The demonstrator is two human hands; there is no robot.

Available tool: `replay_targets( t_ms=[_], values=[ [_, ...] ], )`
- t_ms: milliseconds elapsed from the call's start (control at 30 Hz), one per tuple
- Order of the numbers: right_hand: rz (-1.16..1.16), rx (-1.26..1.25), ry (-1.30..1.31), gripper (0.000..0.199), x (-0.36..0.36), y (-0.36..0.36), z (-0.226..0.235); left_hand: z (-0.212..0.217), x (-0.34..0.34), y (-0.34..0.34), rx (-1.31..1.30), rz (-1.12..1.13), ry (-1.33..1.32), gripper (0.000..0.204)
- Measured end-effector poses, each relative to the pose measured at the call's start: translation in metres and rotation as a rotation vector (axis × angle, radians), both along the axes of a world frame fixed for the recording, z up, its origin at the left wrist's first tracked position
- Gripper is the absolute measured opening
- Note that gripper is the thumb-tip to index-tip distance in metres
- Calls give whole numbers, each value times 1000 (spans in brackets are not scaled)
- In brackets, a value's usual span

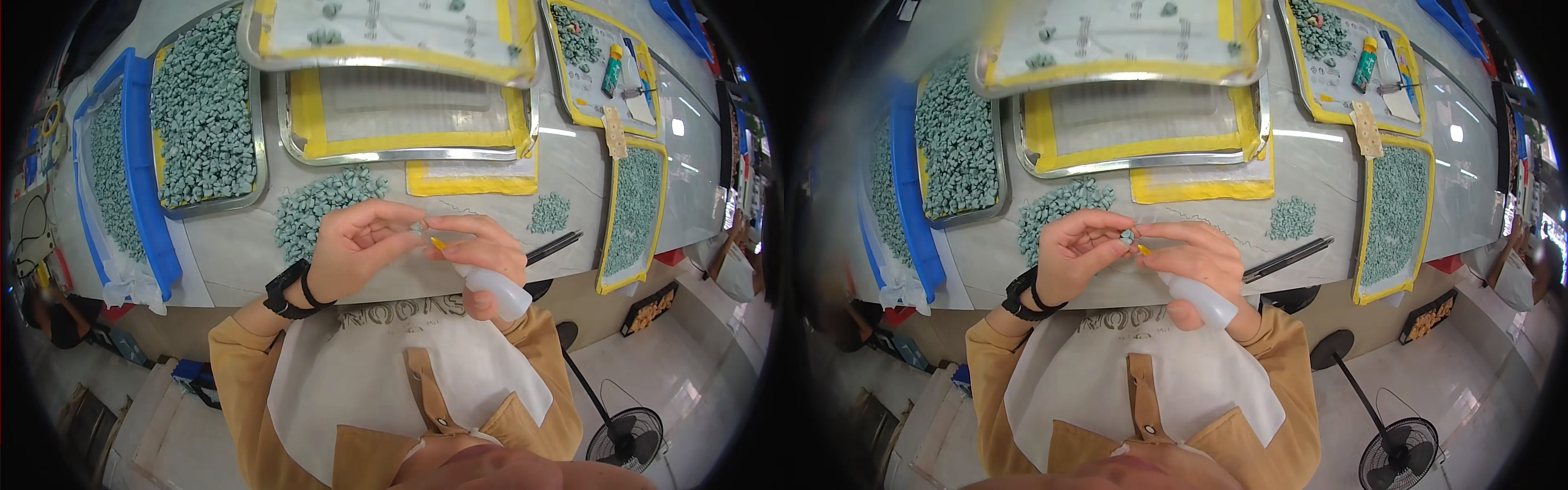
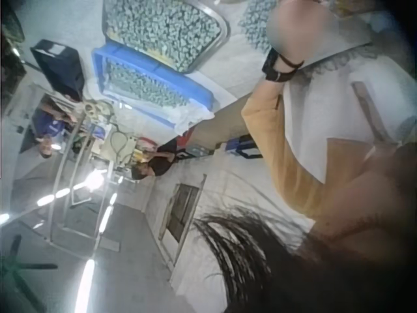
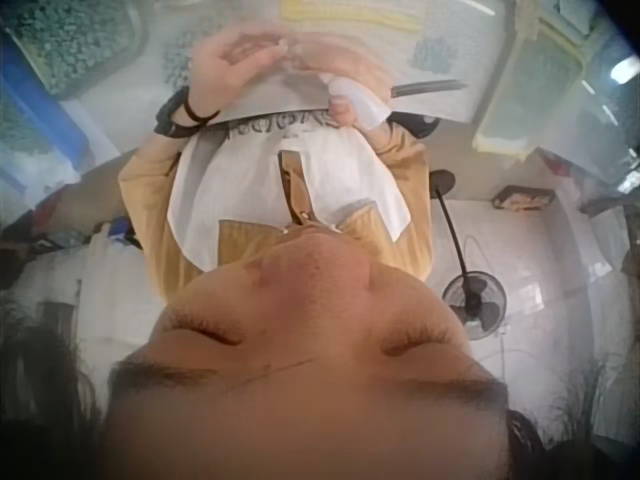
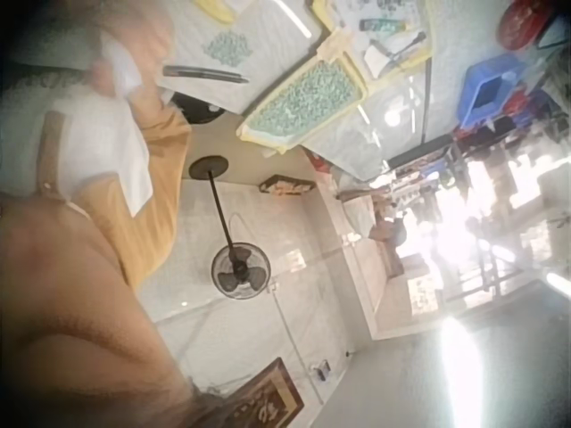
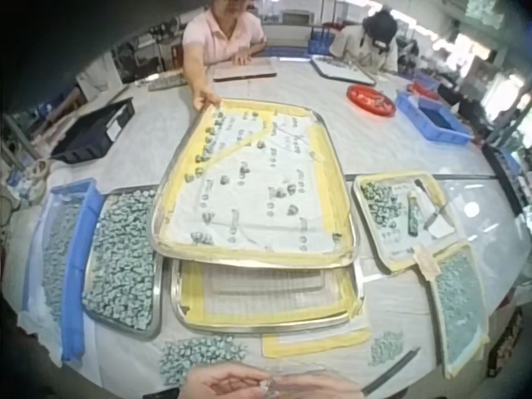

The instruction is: Applying glue to small green plastic components and sticking them onto a template sheet on a workbench.

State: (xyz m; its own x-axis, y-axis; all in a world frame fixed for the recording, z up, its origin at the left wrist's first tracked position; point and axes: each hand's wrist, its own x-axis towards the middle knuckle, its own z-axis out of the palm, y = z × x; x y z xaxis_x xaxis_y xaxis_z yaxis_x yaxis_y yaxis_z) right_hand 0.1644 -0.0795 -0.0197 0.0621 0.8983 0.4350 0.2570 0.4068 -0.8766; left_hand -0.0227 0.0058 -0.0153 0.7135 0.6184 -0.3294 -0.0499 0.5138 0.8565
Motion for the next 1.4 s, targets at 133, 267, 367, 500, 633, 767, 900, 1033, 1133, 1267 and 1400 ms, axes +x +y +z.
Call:
replay_targets(
  t_ms=[133, 267, 367, 500, 633, 767, 900, 1033, 1133, 1267, 1400],
  values=[
    [-6, -34, -31, 47, 1, 0, 1, 1, 2, 0, 20, 20, -32, 26],
    [-7, -51, 46, 45, -1, -2, 1, 3, 2, 0, -20, 16, -30, 26],
    [8, -52, 64, 43, 1, -4, -1, 4, 1, 2, -22, -13, -27, 27],
    [-1, -66, 10, 42, 4, -3, 2, 1, 0, 4, 2, -48, -13, 27],
    [-93, -67, -289, 28, 23, -11, 11, 4, -3, 6, 17, 45, -63, 27],
    [-200, -263, -795, 33, 44, -16, 1, 9, -7, 10, 66, 78, -67, 27],
    [-280, -268, -849, 41, 43, -18, 2, 6, -5, 9, 83, 83, -106, 27],
    [-271, -187, -802, 34, 19, -9, 16, 4, -7, 8, 97, 77, -118, 28],
    [-141, -151, -810, 28, 2, 0, 8, 5, -7, 8, 58, 63, -115, 28],
    [-177, -167, -846, 24, -3, 3, -3, 3, -4, 7, 21, 54, -106, 28],
    [-183, -171, -841, 24, -4, 4, -5, 5, -7, 7, 28, 48, -96, 28]
  ],
)
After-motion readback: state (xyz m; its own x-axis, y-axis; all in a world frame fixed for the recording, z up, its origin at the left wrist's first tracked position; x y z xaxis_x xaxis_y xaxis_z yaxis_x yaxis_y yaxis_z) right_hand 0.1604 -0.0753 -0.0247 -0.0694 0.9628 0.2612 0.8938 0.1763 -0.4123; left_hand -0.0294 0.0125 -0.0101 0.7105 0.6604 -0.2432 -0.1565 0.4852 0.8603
